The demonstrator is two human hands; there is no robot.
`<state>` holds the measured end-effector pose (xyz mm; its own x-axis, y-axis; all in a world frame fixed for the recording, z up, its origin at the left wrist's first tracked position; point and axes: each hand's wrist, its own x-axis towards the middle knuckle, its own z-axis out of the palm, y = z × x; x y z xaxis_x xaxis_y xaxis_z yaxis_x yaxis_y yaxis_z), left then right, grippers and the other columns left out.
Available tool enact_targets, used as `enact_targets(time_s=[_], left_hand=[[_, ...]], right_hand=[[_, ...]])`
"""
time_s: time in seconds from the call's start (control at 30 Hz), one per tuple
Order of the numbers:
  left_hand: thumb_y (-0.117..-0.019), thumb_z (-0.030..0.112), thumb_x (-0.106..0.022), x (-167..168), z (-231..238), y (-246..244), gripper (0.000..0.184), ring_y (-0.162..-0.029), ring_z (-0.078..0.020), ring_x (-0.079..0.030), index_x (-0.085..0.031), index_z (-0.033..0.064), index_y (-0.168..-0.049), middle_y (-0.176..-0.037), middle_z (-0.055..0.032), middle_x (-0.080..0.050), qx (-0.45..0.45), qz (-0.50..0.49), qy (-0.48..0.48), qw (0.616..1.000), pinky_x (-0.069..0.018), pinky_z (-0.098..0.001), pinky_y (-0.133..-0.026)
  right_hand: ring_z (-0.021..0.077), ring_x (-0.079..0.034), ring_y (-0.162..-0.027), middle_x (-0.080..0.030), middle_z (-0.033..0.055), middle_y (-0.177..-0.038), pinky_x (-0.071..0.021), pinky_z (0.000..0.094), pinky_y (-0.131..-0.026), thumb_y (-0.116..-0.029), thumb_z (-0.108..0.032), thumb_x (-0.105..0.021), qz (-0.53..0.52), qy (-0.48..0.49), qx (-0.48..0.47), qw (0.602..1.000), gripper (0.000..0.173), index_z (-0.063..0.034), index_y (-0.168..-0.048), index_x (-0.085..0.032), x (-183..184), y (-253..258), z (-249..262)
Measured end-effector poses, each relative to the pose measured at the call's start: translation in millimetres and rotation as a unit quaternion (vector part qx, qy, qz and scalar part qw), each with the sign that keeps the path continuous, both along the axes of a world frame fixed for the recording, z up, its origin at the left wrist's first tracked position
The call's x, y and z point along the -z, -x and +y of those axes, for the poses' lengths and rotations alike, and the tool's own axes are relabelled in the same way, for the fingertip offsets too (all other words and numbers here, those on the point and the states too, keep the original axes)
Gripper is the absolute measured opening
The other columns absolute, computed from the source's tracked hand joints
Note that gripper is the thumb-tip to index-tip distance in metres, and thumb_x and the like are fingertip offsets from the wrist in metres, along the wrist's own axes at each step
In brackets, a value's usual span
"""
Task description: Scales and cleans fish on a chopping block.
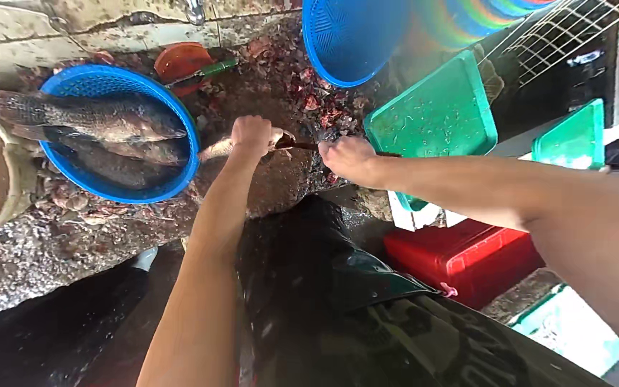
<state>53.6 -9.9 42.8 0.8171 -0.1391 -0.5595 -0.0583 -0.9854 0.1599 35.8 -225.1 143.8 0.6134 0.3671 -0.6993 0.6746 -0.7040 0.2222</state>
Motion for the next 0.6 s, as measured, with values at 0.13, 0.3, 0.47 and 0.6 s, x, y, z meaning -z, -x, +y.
enact_targets(time_s=[0.13,0.3,0.47,0.6], left_hand=[[-0.0676,0.029,-0.086,8,11,-11,0.04,-0.096,-0.0413,-0.069,-0.07,0.0046,-0.094,-0.102,-0.0196,-0.071,-0.022,0.012,-0.001,1.0,-0.0554,-0.0636,-0.076],[-0.071,0.028,-0.084,7,11,-17,0.036,-0.095,-0.0413,-0.07,-0.07,0.0046,-0.094,-0.101,-0.0191,-0.072,-0.024,0.022,-0.002,0.999,-0.0552,-0.0632,-0.075],[-0.0633,0.042,-0.089,8,17,-34,0.052,-0.099,-0.0441,-0.069,-0.071,0.0039,-0.094,-0.104,-0.0219,-0.072,-0.019,0.048,-0.006,0.999,-0.0531,-0.0687,-0.079],[-0.0687,0.038,-0.086,7,13,-30,0.046,-0.097,-0.0414,-0.069,-0.07,0.0043,-0.096,-0.103,-0.0193,-0.072,-0.013,0.044,-0.02,0.999,-0.0546,-0.0642,-0.078]], right_hand=[[0.0501,-0.069,-0.095,-0.067,0.0277,-0.103,-0.0565,0.0627,-0.069,-0.1041,-0.007,-0.05,0.019,0.003,0.092,0.996,0.043,-0.0066,-0.146,-0.045,18,8,-12],[0.0463,-0.07,-0.094,-0.067,0.0247,-0.105,-0.0572,0.0604,-0.068,-0.1006,-0.002,-0.053,0.04,0.018,0.144,0.989,0.028,-0.001,-0.129,-0.053,7,21,36],[0.0485,-0.07,-0.089,-0.068,0.0245,-0.096,-0.056,0.0629,-0.065,-0.105,-0.009,-0.047,0.028,-0.011,0.124,0.992,0.031,-0.0074,-0.135,-0.051,16,-2,2],[0.0461,-0.07,-0.086,-0.067,0.0236,-0.096,-0.0567,0.0593,-0.063,-0.1022,-0.004,-0.051,0.011,-0.009,0.148,0.989,0.026,-0.0031,-0.128,-0.053,21,19,27]])
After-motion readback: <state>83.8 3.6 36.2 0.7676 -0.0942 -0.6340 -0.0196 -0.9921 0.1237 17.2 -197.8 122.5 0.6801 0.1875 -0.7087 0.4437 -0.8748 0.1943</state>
